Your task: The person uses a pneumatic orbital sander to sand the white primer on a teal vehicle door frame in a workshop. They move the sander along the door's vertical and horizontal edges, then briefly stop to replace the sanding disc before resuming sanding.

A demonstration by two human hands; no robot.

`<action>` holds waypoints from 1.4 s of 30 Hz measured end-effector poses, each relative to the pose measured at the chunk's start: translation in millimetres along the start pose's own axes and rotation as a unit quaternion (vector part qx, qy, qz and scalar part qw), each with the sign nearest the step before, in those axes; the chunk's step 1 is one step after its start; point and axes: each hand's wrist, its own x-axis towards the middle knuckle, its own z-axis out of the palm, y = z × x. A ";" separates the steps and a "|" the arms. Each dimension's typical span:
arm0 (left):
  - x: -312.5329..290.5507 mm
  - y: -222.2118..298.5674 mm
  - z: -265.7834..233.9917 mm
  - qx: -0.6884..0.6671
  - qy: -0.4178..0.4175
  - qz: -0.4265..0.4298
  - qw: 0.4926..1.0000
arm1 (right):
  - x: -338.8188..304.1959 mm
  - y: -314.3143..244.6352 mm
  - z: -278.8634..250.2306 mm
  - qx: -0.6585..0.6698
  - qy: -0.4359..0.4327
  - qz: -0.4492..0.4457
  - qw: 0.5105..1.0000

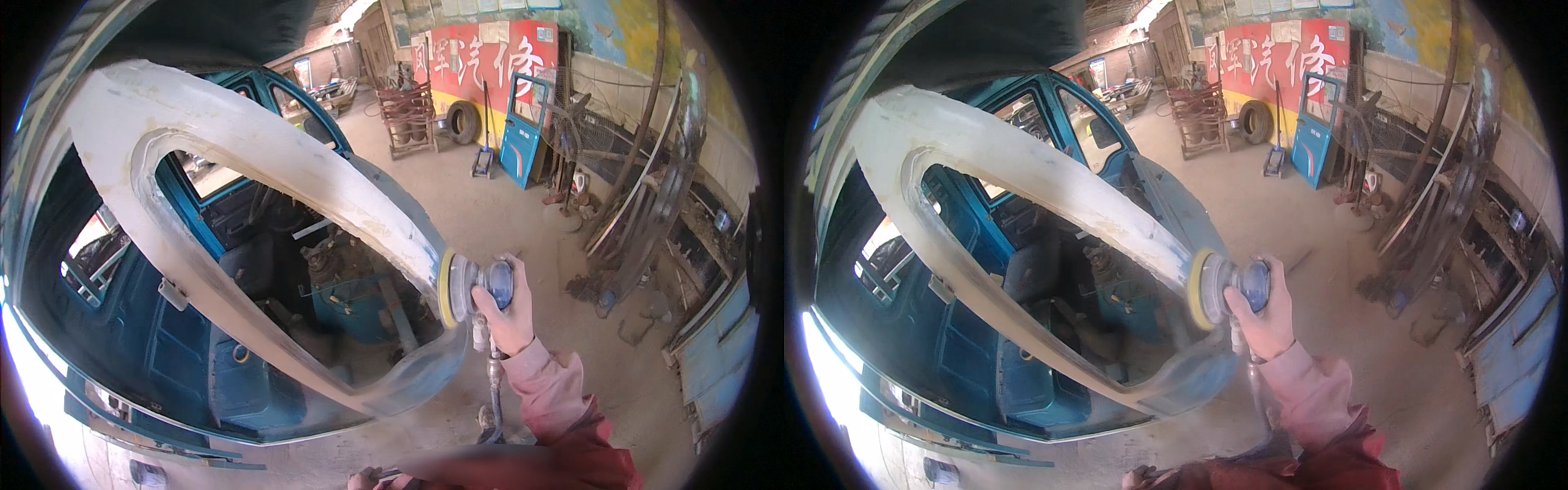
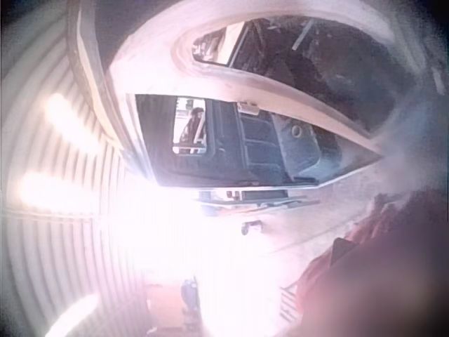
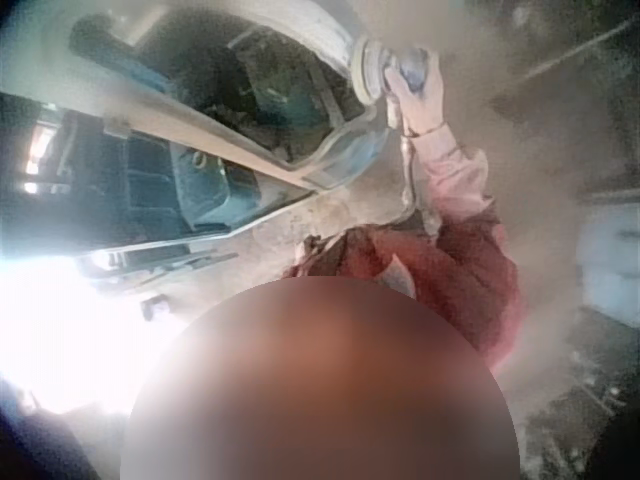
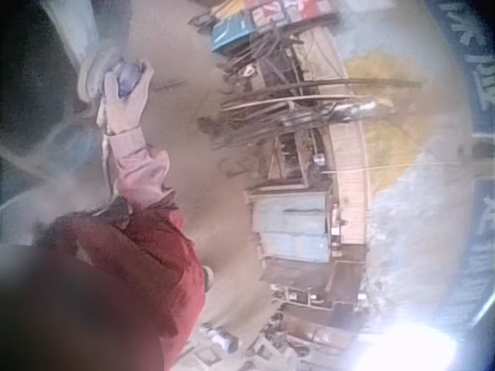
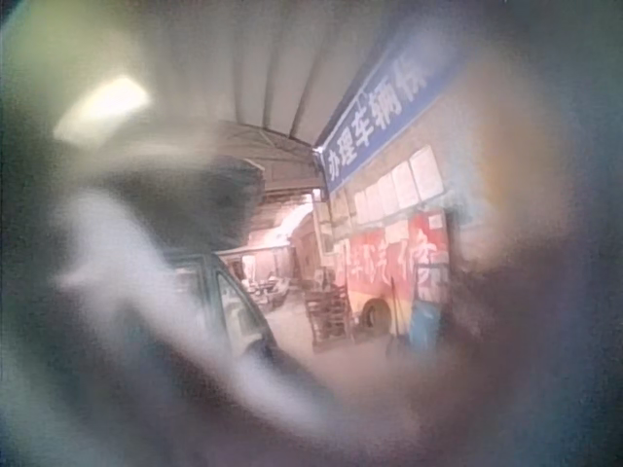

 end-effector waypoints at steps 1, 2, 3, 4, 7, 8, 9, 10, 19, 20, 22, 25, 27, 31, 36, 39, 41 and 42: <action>-4.6 -2.2 -1.8 0.058 0.005 0.024 0.998 | 0.0 -2.0 -0.8 -0.015 0.007 0.055 0.998; -8.0 -3.1 -4.2 0.116 0.010 0.046 0.992 | 4.3 -7.4 1.1 -0.021 -0.001 -0.032 0.999; -8.0 -1.3 -4.9 0.006 0.010 0.019 1.000 | 15.1 -14.2 4.3 -0.040 0.000 -0.078 0.996; -4.1 1.9 -5.8 -0.103 0.011 -0.005 0.995 | 27.0 -22.1 8.0 -0.058 0.003 -0.127 0.990; 15.5 16.2 -11.4 -0.053 0.019 -0.014 0.998 | 47.1 -34.2 16.9 -0.031 0.012 -0.163 0.986; 22.0 22.6 -9.9 0.001 0.034 -0.010 0.999 | 45.8 -31.2 17.9 -0.030 0.030 -0.104 0.994; 24.5 29.7 -0.7 0.055 0.048 -0.008 0.997 | 39.4 -23.4 17.5 -0.031 0.039 -0.087 0.995; 26.8 36.7 7.0 0.111 0.066 0.004 0.992 | 31.2 -11.7 15.2 -0.032 0.042 -0.095 0.994; -5.4 131.5 10.0 0.103 -0.071 0.097 0.987 | -47.6 76.8 -2.5 0.122 0.150 0.097 0.976; -8.8 148.9 3.2 0.098 -0.063 0.109 0.987 | -50.3 73.7 -1.6 0.124 0.168 0.094 0.973; -19.5 180.5 -7.6 0.060 -0.037 0.145 0.987 | -56.6 63.3 0.2 0.123 0.206 0.056 0.969; -29.6 218.8 -21.8 -0.007 0.037 0.240 0.970 | -70.9 43.4 2.9 0.106 0.227 0.071 0.966; -33.2 239.3 -28.2 -0.044 0.050 0.265 0.962 | -80.4 28.0 3.2 0.069 0.238 0.099 0.964; -30.3 283.2 -33.7 -0.107 0.080 0.326 0.936 | -91.4 -6.2 6.3 0.007 0.206 0.080 0.975; -27.5 326.6 -34.4 -0.147 0.083 0.329 0.929 | -84.4 -28.9 10.6 0.037 0.177 0.044 0.983; -19.0 339.1 -37.5 -0.133 0.067 0.285 0.947 | -73.7 -27.1 13.1 0.053 0.165 -0.001 0.985; -13.5 341.9 -40.5 -0.156 0.057 0.299 0.940 | -70.1 -25.1 14.1 0.060 0.167 -0.017 0.984; -10.4 343.0 -42.7 -0.162 0.046 0.295 0.941 | -67.7 -24.3 14.9 0.064 0.172 -0.027 0.983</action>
